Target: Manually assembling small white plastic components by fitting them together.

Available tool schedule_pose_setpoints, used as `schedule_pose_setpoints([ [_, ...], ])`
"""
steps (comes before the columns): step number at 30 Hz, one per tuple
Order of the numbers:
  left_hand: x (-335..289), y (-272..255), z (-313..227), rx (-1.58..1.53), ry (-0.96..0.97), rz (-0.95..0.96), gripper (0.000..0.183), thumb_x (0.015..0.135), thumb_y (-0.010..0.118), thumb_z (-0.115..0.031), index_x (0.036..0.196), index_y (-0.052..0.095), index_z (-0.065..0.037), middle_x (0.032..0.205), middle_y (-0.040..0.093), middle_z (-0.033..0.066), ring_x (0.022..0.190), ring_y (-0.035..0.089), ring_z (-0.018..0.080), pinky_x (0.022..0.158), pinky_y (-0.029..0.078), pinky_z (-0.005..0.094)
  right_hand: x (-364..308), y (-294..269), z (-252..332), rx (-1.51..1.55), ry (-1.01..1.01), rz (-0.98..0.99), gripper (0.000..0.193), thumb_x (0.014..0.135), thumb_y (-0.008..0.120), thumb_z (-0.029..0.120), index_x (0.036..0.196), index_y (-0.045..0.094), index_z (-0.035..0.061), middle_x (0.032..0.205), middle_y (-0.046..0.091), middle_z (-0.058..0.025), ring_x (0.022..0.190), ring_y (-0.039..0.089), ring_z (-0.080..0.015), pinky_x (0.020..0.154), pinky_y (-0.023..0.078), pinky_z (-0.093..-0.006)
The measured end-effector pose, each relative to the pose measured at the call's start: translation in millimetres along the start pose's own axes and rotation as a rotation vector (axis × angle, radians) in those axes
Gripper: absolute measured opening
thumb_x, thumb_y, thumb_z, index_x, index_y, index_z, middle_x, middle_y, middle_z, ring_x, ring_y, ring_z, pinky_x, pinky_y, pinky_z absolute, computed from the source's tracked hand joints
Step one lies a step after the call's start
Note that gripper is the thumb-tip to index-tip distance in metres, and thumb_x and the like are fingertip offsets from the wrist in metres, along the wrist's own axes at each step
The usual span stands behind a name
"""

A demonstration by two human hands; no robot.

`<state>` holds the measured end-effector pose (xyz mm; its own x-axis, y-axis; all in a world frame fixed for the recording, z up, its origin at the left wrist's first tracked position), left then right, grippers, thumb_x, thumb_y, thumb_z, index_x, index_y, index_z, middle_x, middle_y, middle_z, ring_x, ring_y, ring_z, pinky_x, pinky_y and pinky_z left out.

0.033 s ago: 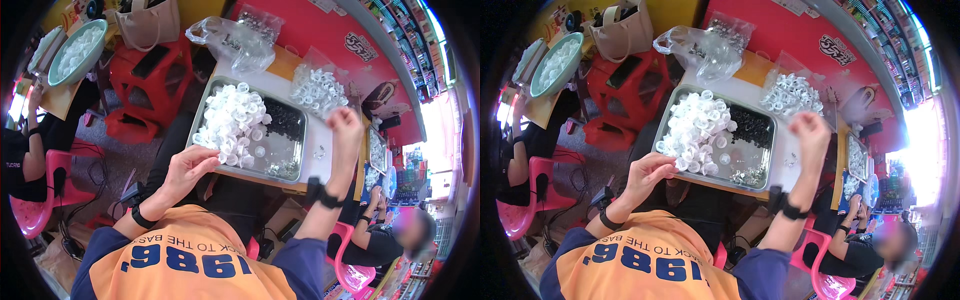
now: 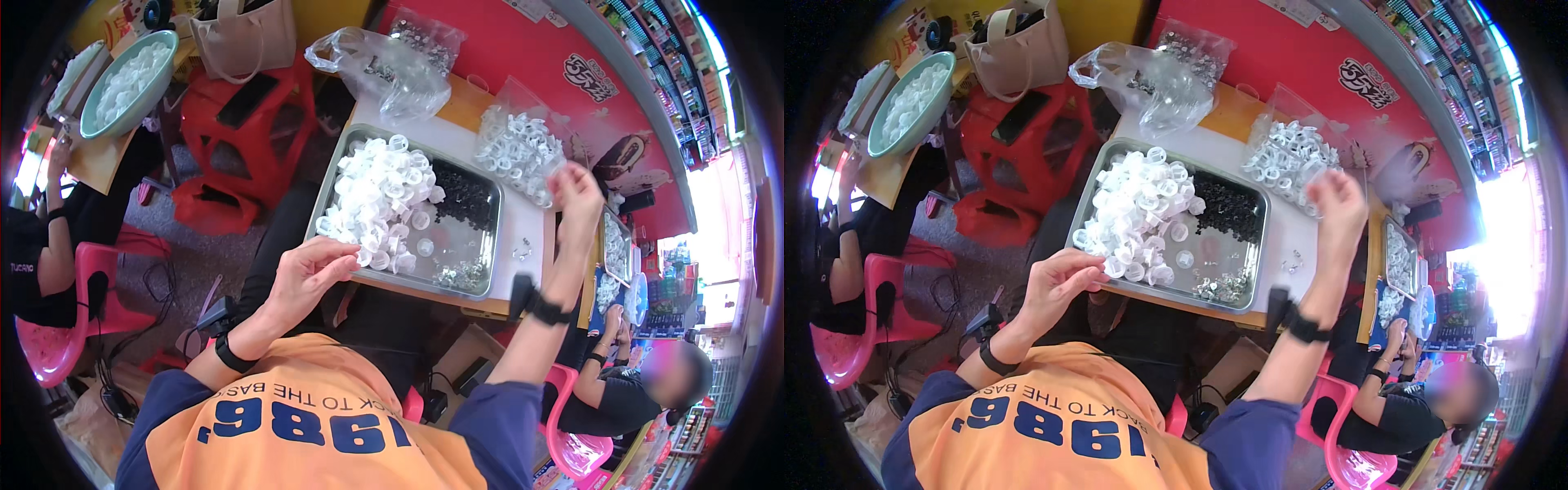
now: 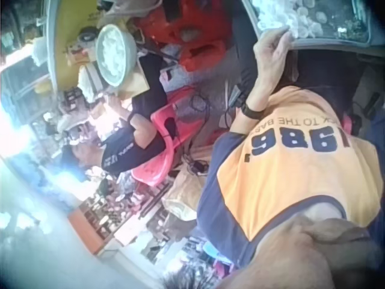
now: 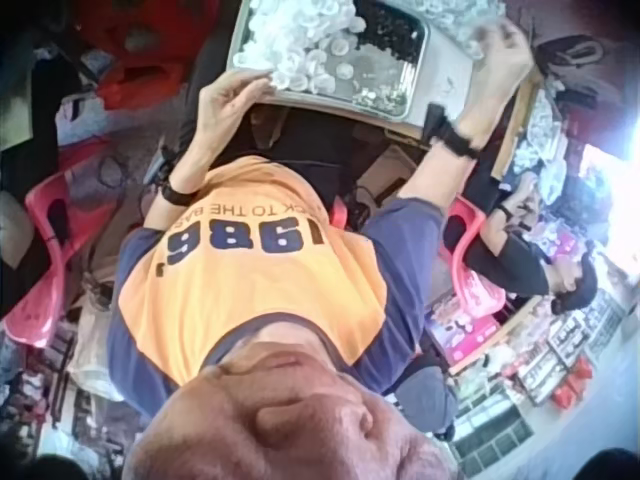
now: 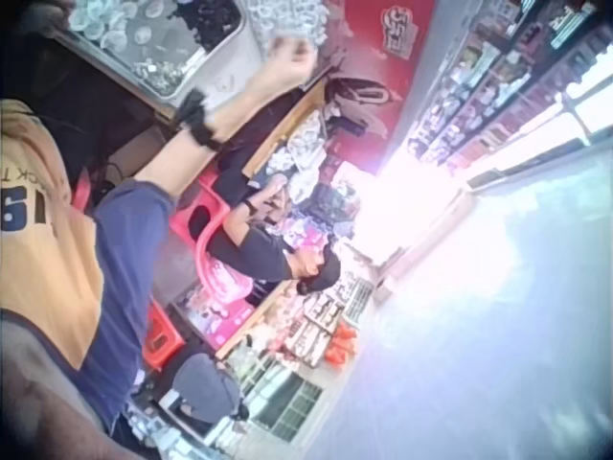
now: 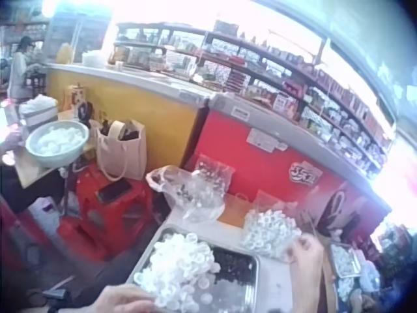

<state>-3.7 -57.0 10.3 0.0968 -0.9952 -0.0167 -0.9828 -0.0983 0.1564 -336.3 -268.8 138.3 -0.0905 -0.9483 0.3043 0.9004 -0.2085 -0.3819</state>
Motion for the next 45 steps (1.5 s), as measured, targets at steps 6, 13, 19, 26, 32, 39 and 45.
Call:
schedule_pose_setpoints([
  [6,-1.6,-11.7,-0.8,0.045,-0.026,-0.029,0.020,0.093,0.064,-0.008,0.109,0.069,0.003,0.096,0.067,0.0084,0.082,0.066,0.0110,0.072,0.053,0.0220,-25.6,51.7,7.3,-0.147,0.018,0.178,0.030,0.093,0.063,0.021,0.112,0.065,-0.0015,0.085,0.068,-0.0063,0.075,0.064,-0.0116,0.072,0.050,-0.0267],
  [13,3.9,-5.6,2.4,0.004,-0.061,0.033,0.019,0.094,0.061,-0.003,0.109,0.068,0.005,0.100,0.064,0.0096,0.087,0.067,0.0130,0.075,0.055,0.0231,-131.3,112.9,-46.9,-0.649,-0.096,0.623,0.026,0.079,0.072,0.015,0.101,0.070,0.0018,0.096,0.067,-0.0142,0.084,0.067,-0.0291,0.076,0.052,-0.0383],
  [19,6.6,9.5,-1.9,0.031,-0.092,0.123,0.017,0.092,0.064,-0.003,0.107,0.070,0.002,0.099,0.067,0.0066,0.086,0.066,0.0112,0.076,0.055,0.0230,-149.1,103.6,-35.6,-0.401,0.093,0.461,0.022,0.082,0.070,0.006,0.103,0.069,0.0008,0.091,0.066,-0.0088,0.079,0.065,-0.0178,0.072,0.051,-0.0305],
  [26,19.0,39.9,-9.0,-0.303,-0.359,0.215,0.028,0.093,0.065,-0.012,0.116,0.065,0.003,0.100,0.069,0.0106,0.089,0.068,0.0152,0.076,0.058,0.0272,-193.8,99.2,-21.3,0.731,0.367,0.359,0.026,0.088,0.066,-0.002,0.114,0.065,-0.0009,0.097,0.064,-0.0027,0.087,0.061,-0.0088,0.078,0.049,-0.0216],
  [32,15.2,55.8,4.1,-0.427,-0.476,0.266,0.028,0.091,0.068,-0.012,0.115,0.064,0.002,0.098,0.069,0.0106,0.084,0.069,0.0167,0.072,0.060,0.0289,-225.5,113.2,1.9,0.472,0.238,0.279,0.031,0.087,0.065,-0.008,0.117,0.063,-0.0006,0.102,0.064,-0.0031,0.087,0.061,-0.0089,0.080,0.050,-0.0229],
  [39,11.0,49.2,12.9,-0.296,-0.382,0.190,0.021,0.087,0.071,-0.006,0.106,0.066,0.003,0.096,0.069,0.0111,0.080,0.068,0.0141,0.071,0.059,0.0261,-239.3,113.7,-2.7,0.391,0.191,0.196,0.043,0.083,0.066,-0.008,0.124,0.058,-0.0013,0.111,0.060,-0.0060,0.084,0.059,-0.0091,0.079,0.051,-0.0236],
  [45,9.4,53.2,9.4,-0.126,-0.119,0.183,0.019,0.088,0.069,-0.004,0.105,0.067,0.005,0.103,0.067,0.0097,0.086,0.068,0.0138,0.078,0.056,0.0248,-240.6,109.3,-4.6,0.303,0.196,0.175,0.024,0.087,0.066,-0.007,0.110,0.062,-0.0048,0.098,0.063,-0.0069,0.079,0.063,-0.0095,0.074,0.052,-0.0220],
])
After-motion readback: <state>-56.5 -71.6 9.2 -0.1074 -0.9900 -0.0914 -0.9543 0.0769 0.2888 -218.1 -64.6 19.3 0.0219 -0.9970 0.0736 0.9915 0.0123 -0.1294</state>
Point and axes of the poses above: each hand's wrist, its own x-axis towards the middle knuckle, its own y-axis out of the palm, z = x × y, the point moved 4 cm from there along x, towards the middle knuckle
